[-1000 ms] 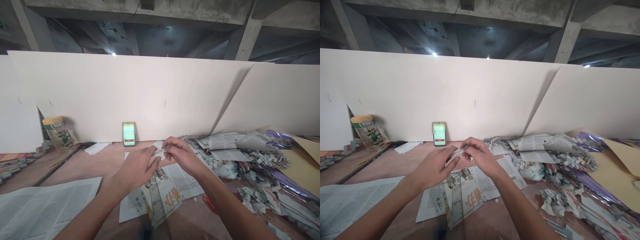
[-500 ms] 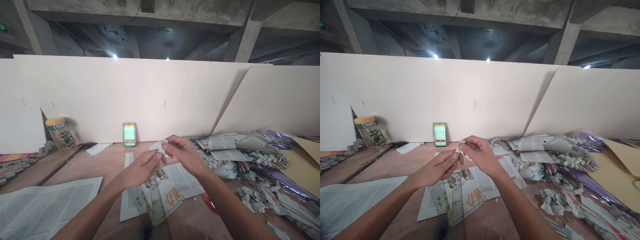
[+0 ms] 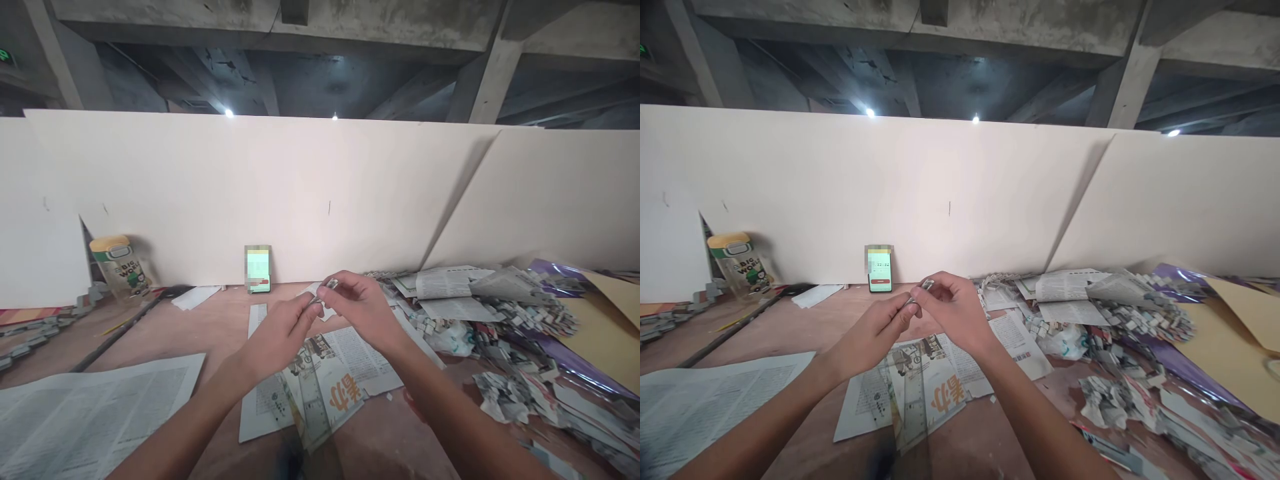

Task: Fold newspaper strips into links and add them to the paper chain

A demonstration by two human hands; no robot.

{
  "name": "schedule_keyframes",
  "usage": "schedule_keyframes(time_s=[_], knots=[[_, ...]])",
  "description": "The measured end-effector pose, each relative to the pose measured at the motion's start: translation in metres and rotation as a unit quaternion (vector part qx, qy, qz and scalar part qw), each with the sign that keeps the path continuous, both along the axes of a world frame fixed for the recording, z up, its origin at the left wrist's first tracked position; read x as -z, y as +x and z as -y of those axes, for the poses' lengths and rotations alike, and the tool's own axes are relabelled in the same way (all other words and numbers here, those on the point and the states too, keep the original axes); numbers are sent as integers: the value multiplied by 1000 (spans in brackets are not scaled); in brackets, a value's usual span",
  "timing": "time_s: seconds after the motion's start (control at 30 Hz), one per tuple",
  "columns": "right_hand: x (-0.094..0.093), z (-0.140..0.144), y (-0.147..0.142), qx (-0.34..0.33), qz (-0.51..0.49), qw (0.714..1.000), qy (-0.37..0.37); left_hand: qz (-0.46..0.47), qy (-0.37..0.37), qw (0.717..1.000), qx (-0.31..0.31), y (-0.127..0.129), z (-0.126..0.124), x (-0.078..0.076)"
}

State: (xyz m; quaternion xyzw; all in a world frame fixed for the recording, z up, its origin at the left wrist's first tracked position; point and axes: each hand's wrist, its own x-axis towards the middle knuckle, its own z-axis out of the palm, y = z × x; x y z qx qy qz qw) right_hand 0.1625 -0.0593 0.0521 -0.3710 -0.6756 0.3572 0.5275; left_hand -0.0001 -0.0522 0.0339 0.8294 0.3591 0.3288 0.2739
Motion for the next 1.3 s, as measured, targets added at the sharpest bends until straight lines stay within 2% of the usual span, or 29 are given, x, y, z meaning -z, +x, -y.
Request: schedule_keyframes(time_s=[0.2,0.43,0.57,0.7,0.9,1.13,1.3], knots=[[4,-6,4,6,-35,999,-18,-1,-22,1000,16,0,3,-5],[9,-11,8,-111,-111,987,-38,58,-82,994,50,-1,2,-2],[6,-8,9,-133,-137,980,-59,90,-132,985,70,2,3,1],[5,-6,9,-114,-148,980,-61,107,-159,978,81,5,7,2],[2,-3,8,-77,-146,985,-51,119,-157,978,72,8,9,3],[-1,-3,10,-2,-137,990,-47,85,-110,989,50,7,7,7],[1,-5,10,4,-127,992,-22,107,-118,986,46,9,10,4]])
